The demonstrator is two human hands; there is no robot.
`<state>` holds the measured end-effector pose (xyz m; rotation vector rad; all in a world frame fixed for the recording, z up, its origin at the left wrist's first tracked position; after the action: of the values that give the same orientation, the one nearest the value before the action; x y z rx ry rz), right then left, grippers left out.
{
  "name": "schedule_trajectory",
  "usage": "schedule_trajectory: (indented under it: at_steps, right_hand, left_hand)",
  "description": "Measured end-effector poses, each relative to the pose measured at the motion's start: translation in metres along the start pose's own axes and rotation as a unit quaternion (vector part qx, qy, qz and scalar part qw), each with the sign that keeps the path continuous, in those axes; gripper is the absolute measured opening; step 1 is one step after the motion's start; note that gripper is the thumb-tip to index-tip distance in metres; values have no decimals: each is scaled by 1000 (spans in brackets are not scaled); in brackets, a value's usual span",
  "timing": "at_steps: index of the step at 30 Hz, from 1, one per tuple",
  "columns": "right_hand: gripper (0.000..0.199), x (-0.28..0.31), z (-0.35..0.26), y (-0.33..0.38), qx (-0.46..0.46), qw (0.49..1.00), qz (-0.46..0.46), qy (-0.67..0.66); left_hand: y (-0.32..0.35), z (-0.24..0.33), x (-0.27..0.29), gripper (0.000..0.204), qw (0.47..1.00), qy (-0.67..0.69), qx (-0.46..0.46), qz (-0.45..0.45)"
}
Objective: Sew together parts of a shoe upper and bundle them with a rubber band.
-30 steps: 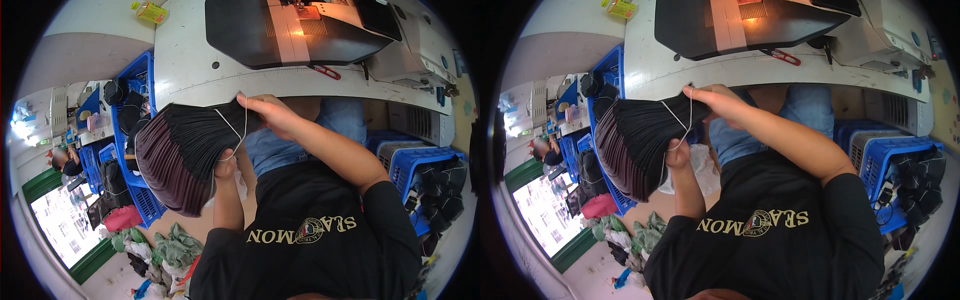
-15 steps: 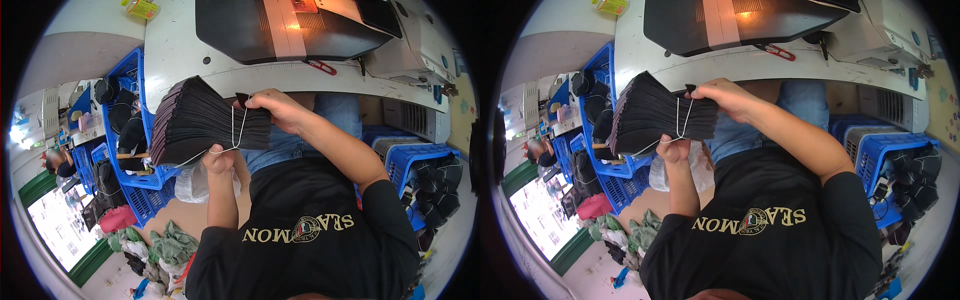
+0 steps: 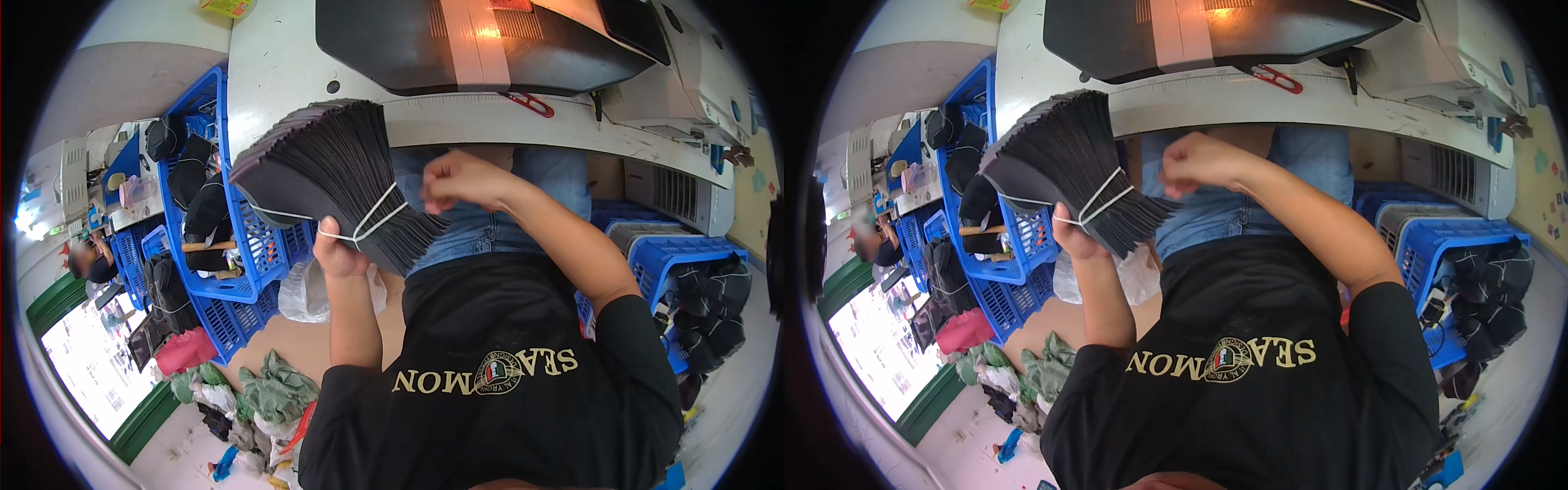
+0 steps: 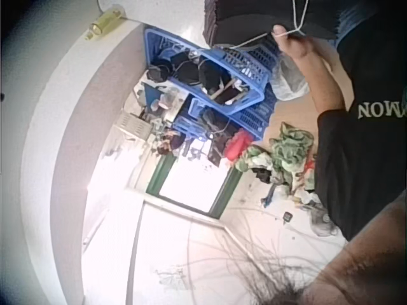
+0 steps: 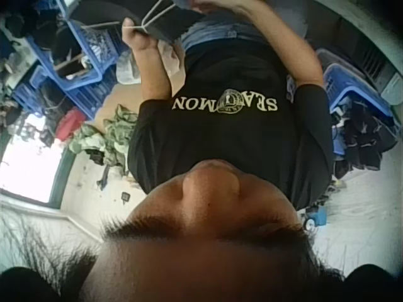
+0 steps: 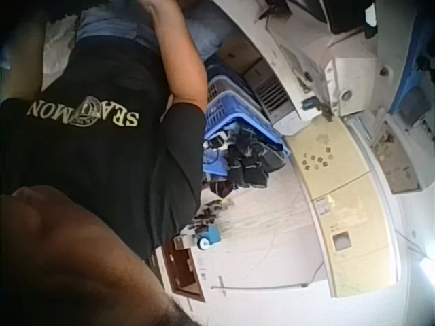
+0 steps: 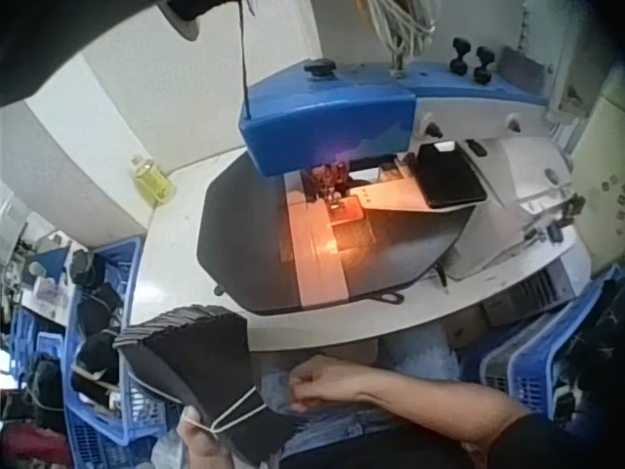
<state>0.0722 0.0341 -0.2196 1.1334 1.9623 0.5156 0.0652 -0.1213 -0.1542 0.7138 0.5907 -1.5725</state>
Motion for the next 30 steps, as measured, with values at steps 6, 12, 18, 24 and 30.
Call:
schedule_trajectory:
  at_steps: [6, 12, 18, 24, 30]
  right_hand:
    - [33, 6, -40, 32, 146, 988, 56, -2]
    - [41, -11, -46, 31, 201, 960, 120, 153]
    - [25, 0, -41, 26, 180, 968, 134, 115]
    - [32, -10, -51, 32, 230, 967, 86, 74]
    - [45, -12, -45, 31, 229, 961, 132, 85]
  left_hand:
    - [-33, 7, -17, 53, 937, -348, 23, -11]
    - [-43, -19, -6, 51, 929, -366, 44, 36]
    - [-25, -22, -18, 49, 994, -111, 6, -10]
    - [-7, -13, -13, 23, 902, -362, -210, -107]
    - [-11, -3, -15, 10, 857, -459, -221, -77]
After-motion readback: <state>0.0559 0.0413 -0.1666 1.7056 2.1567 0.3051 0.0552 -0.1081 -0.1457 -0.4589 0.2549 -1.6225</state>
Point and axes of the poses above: each hand's wrist, its own y-axis away from the middle knuckle, its own x-axis out of the back of the hand, z = x × y, the point moved 10 cm from there along -y, towards the middle knuckle, and after that the axes turned 13 degrees about -x, right-handed, at the moved point
